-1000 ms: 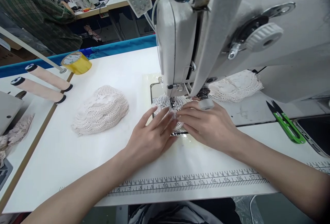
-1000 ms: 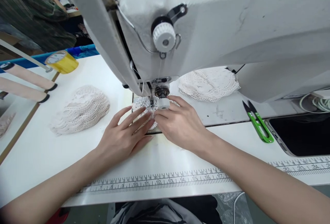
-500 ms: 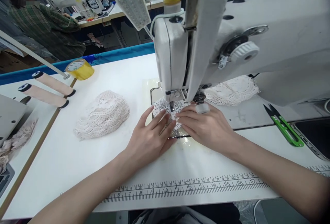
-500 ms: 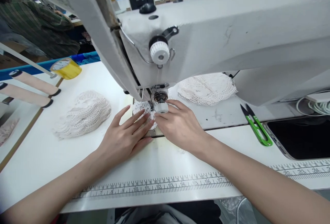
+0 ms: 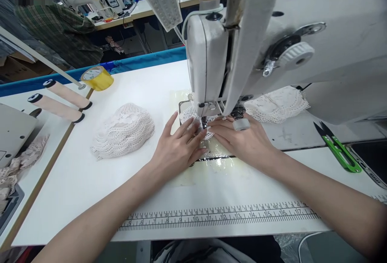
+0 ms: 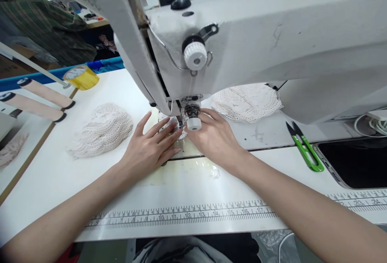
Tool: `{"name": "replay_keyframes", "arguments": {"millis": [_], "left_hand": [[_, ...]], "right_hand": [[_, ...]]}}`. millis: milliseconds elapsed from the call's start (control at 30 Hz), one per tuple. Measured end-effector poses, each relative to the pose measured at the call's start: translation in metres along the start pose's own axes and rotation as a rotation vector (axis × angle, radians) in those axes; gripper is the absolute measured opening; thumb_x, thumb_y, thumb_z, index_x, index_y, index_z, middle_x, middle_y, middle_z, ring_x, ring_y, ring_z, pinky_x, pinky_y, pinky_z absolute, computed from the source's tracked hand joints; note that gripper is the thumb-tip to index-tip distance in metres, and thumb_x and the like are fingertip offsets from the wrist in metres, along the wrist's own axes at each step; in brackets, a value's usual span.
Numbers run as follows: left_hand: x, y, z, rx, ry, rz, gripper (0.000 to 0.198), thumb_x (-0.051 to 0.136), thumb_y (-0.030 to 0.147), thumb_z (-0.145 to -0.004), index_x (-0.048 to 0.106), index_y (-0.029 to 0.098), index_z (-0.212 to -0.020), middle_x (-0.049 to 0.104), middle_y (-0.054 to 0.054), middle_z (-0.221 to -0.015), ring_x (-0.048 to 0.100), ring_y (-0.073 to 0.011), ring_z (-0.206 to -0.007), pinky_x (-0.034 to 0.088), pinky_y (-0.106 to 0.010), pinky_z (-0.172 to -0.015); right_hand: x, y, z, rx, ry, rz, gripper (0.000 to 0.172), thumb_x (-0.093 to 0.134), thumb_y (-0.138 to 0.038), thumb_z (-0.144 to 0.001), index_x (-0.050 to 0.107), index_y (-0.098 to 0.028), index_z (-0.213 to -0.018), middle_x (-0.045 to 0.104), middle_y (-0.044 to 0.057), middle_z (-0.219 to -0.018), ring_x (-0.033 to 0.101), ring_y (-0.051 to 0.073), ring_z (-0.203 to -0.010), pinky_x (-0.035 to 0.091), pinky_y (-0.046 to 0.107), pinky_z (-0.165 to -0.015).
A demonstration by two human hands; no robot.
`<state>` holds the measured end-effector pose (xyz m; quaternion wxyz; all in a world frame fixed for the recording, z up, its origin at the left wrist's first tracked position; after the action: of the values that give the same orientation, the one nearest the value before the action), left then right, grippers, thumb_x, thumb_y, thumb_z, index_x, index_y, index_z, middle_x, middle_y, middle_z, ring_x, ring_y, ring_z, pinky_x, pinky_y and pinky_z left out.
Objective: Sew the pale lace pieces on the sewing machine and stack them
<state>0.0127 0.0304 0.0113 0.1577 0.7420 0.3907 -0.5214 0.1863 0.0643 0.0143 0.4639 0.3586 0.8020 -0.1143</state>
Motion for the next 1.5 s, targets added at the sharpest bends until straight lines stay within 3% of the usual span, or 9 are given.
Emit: {"name": "replay_keyframes", "arguments": {"millis": [200,467,800,1300,1500], "left_hand": [[-0.009,0.009,0.005,0.024,0.036,-0.002,0.027,0.054,0.029,-0.095,0.065,0.019,-0.117,0.071,-0.005,-0.116,0.060,-0.0219,-0.119,0.033,-0.046,-0.112],[-0.006,0.007,0.005,0.013,0.041,0.051,0.028,0.054,0.029,-0.094,0.066,0.017,-0.116,0.072,-0.006,-0.114,0.062,-0.0220,-0.116,0.030,-0.049,-0.115],[-0.005,0.004,0.002,-0.001,0.043,0.065,0.030,0.052,0.032,-0.096,0.066,0.014,-0.116,0.071,-0.008,-0.115,0.064,-0.0209,-0.113,0.035,-0.047,-0.113],[0.001,-0.003,-0.002,-0.027,0.045,0.138,0.033,0.054,0.032,-0.093,0.065,0.014,-0.119,0.071,-0.009,-0.115,0.064,-0.0235,-0.114,0.033,-0.051,-0.114],[0.003,-0.004,-0.002,-0.045,0.047,0.130,0.032,0.054,0.031,-0.093,0.065,0.015,-0.119,0.070,-0.009,-0.117,0.063,-0.0231,-0.116,0.033,-0.051,-0.114]], "right_hand": [[-0.010,-0.008,0.002,-0.052,-0.004,-0.122,0.020,0.054,-0.018,-0.092,0.074,-0.019,-0.095,0.076,0.003,-0.095,0.066,0.020,-0.090,0.042,0.041,-0.096],[-0.010,-0.009,0.002,-0.054,-0.014,-0.102,0.023,0.051,-0.019,-0.094,0.074,-0.016,-0.094,0.076,0.004,-0.093,0.066,0.020,-0.088,0.038,0.042,-0.101],[-0.005,-0.006,0.003,-0.040,-0.064,-0.061,0.021,0.052,-0.023,-0.093,0.073,-0.018,-0.092,0.076,0.003,-0.093,0.066,0.019,-0.090,0.036,0.039,-0.101],[0.000,-0.004,0.003,-0.003,-0.080,-0.013,0.029,0.050,-0.027,-0.095,0.068,-0.014,-0.114,0.076,0.006,-0.089,0.063,0.024,-0.101,0.036,0.041,-0.103],[0.001,-0.004,0.002,0.004,-0.117,-0.026,0.031,0.050,-0.029,-0.096,0.067,-0.013,-0.116,0.075,0.007,-0.098,0.063,0.023,-0.101,0.038,0.043,-0.102]]}}
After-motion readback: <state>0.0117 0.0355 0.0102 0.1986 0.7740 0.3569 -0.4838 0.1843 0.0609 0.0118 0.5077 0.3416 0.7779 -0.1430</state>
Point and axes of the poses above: each hand's wrist, its own z-axis away from the middle knuckle, its own x-axis out of the palm, y = z × x, the point moved 3 cm from there along -z, towards the middle knuckle
